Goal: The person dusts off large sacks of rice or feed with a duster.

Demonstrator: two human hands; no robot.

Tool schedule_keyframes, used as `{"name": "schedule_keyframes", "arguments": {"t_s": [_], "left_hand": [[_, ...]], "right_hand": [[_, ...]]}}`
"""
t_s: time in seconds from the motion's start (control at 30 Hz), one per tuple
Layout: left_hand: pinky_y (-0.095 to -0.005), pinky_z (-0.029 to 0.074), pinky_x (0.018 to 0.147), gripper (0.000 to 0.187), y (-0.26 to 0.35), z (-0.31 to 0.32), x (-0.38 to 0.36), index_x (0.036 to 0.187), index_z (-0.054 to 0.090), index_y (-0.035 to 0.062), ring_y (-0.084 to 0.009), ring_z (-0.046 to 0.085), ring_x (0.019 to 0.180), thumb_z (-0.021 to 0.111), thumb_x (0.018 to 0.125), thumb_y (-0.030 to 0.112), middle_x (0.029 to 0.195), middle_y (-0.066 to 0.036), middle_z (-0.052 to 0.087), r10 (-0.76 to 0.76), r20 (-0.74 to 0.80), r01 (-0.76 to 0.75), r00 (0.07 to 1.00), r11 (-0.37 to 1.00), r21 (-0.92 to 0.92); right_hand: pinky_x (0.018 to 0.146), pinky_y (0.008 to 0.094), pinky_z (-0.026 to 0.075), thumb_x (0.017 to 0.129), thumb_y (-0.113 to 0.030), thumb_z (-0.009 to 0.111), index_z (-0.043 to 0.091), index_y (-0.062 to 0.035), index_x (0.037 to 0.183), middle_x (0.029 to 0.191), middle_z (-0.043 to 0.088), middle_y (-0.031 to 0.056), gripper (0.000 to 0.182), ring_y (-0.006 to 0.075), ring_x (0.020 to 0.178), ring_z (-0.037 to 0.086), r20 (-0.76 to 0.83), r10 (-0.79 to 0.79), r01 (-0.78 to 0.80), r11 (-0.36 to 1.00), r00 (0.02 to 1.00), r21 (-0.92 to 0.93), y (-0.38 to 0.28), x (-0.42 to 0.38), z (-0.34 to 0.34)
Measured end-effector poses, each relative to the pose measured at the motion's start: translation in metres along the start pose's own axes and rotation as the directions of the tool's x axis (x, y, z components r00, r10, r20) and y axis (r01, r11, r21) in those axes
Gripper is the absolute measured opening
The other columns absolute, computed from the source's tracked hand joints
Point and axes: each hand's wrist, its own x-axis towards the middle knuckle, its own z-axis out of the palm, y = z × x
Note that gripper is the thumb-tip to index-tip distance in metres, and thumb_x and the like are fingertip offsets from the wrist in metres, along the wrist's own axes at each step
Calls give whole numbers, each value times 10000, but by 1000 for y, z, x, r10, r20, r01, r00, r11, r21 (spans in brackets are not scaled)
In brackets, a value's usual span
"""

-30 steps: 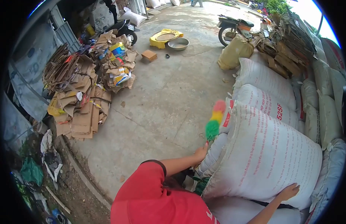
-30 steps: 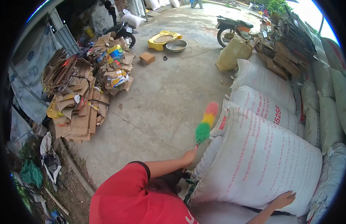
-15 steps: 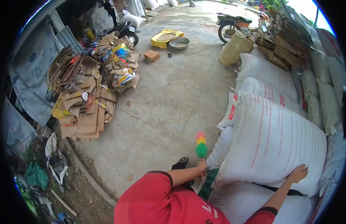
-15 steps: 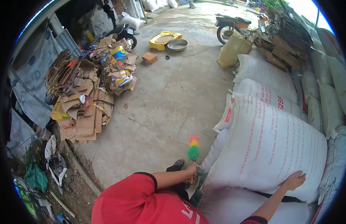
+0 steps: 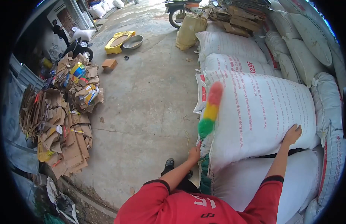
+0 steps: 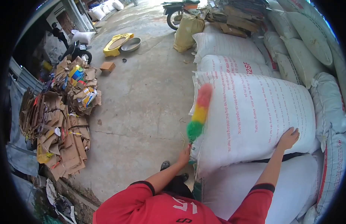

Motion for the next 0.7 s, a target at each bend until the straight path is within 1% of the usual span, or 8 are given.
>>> {"name": "schedule_keyframes", "arguments": {"t_s": [0.03,0.1,0.2,0.27,0.3,0.37,0.5,0.7], "left_hand": [[-358,368,555,514,-9,0,11,697,509,14,-260,493,595,299,886,444,620,-136,466,-302,-24,298,953,950,-95],[-334,322,464,557,1,-6,14,574,430,42,-179,428,457,290,880,486,488,-63,355,-575,-8,563,818,805,-186],[-395,407,589,573,40,-24,0,720,573,-29,-305,574,651,307,886,450,659,-171,584,-539,-55,508,840,819,-268],[-399,404,564,517,47,-30,-7,714,559,-9,-327,573,631,360,867,443,630,-184,566,32,-170,-71,985,970,-232],[-399,404,564,517,53,-32,-12,714,559,-9,-327,573,631,360,867,443,630,-184,566,28,-166,-66,986,971,-230],[-408,404,554,442,84,-45,-25,724,553,17,-352,559,646,393,860,406,620,-197,543,537,-148,-545,830,838,-16],[-418,395,549,374,77,-51,-14,765,551,20,-390,509,618,411,856,355,657,-195,528,537,240,-589,808,735,337],[-441,413,592,637,99,-73,70,689,549,-57,-405,535,643,293,869,499,645,-272,524,93,-248,-29,964,968,249]], "right_hand": [[891,390,355,832,-374,385,468,-56,1165,1201,448,106,468,256,1124,411,-7,-4,4,1000,1000,-9,1,1,2],[886,387,359,827,-370,395,466,-57,1167,1191,454,101,468,258,1114,418,-1,-29,29,999,1000,22,6,3,4],[882,388,362,826,-370,397,465,-59,1169,1182,457,101,468,263,1106,424,-16,-29,28,999,999,-18,7,4,6],[882,390,363,826,-368,396,465,-57,1169,1187,453,102,468,262,1109,421,7,9,-8,1000,1000,-12,-8,0,-4],[882,392,364,827,-366,396,464,-55,1169,1193,450,103,467,262,1113,419,32,43,-43,999,999,1,-11,-3,-8],[877,395,367,826,-368,394,466,-57,1167,1195,449,102,467,259,1112,420,29,28,-28,1000,999,-1,-7,-3,-7],[862,409,376,826,-373,387,469,-59,1160,1191,451,101,466,255,1101,432,-18,4,-5,999,1000,-45,-6,-2,-4],[865,418,374,830,-366,384,469,-57,1165,1210,439,101,464,253,1133,402,23,34,-34,999,999,-2,-14,-4,-11]]}}
